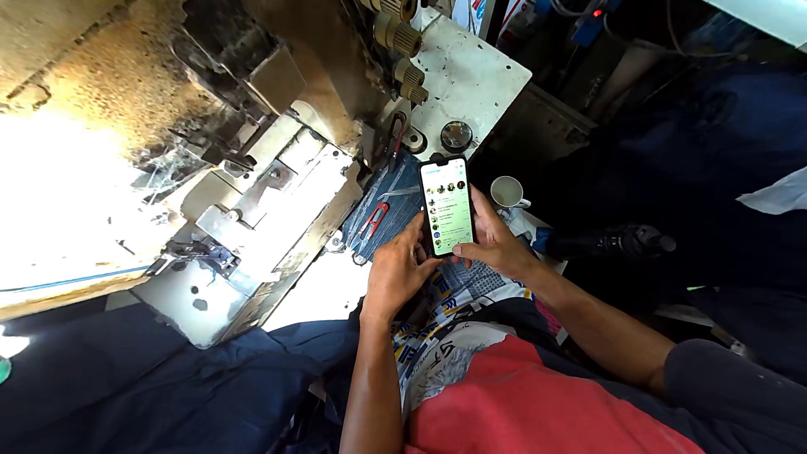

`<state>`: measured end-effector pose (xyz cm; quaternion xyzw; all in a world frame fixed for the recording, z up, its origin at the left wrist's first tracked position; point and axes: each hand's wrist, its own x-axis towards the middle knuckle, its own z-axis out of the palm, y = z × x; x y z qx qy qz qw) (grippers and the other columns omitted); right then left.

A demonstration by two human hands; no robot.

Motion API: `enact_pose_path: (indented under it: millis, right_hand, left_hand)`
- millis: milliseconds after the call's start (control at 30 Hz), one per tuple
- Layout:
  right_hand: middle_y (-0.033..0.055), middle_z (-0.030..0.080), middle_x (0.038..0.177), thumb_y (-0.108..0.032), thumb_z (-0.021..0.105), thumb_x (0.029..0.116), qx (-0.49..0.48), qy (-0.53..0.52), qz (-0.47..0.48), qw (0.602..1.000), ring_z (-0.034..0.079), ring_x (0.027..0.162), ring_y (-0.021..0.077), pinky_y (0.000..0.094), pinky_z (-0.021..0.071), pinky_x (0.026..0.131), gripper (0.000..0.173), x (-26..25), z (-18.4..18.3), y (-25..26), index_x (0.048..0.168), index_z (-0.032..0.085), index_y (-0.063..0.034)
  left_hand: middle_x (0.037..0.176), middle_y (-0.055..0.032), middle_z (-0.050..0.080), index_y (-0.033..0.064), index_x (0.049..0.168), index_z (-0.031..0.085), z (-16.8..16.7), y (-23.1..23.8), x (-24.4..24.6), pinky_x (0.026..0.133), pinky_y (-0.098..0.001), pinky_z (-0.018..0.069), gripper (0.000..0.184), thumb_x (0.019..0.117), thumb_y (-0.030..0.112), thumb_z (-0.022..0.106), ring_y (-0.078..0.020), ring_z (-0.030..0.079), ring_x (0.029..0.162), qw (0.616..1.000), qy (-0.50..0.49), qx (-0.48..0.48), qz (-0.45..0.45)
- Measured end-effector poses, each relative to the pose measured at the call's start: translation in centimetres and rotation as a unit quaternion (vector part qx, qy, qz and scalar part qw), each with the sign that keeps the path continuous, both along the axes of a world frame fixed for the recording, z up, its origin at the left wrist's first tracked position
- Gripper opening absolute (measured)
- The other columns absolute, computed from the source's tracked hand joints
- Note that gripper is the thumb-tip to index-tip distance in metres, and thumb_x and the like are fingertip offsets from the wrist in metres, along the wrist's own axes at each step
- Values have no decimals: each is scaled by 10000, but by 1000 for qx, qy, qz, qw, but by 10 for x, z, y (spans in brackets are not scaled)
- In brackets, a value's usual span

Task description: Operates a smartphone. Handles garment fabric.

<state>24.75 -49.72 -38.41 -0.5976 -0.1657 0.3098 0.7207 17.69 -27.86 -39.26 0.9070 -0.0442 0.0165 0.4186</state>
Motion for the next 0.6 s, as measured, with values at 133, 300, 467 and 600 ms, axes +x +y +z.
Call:
enact_pose_path:
  millis: [133,300,467,600]
  right_hand:
    - [181,634,1286,17,639,914,3,3,-5,1000,712,829,316,374,619,605,951,0,-1,0,1637,106,-297]
    - [187,643,1275,11,590,953,6,6,-23,1000,720,856,334,395,630,626,801,-1,1,0,1609,203,-239]
    - [203,681,1172,-68,464,1046,-7,-4,-70,998,734,815,349,414,639,587,504,-3,0,5,1528,352,-167]
    - [204,692,1133,-199,380,1106,-12,-14,-94,995,736,773,353,422,636,548,393,-3,-3,7,1495,410,-156]
  left_hand:
    - [847,34,694,147,1533,465,-1,0,0,613,-289,572,822,844,385,844,-62,605,624,1000,-3,-2,1]
    - [854,24,695,137,1528,471,-1,0,0,616,-297,573,810,847,377,840,-70,607,626,1000,-9,4,0]
    - [838,31,690,160,1533,469,-1,-1,0,620,-301,573,811,849,391,838,-72,606,627,1000,-5,11,-4]
    - [867,31,699,146,1526,476,-1,-1,0,621,-289,577,805,851,395,837,-66,612,632,1000,-11,9,-6]
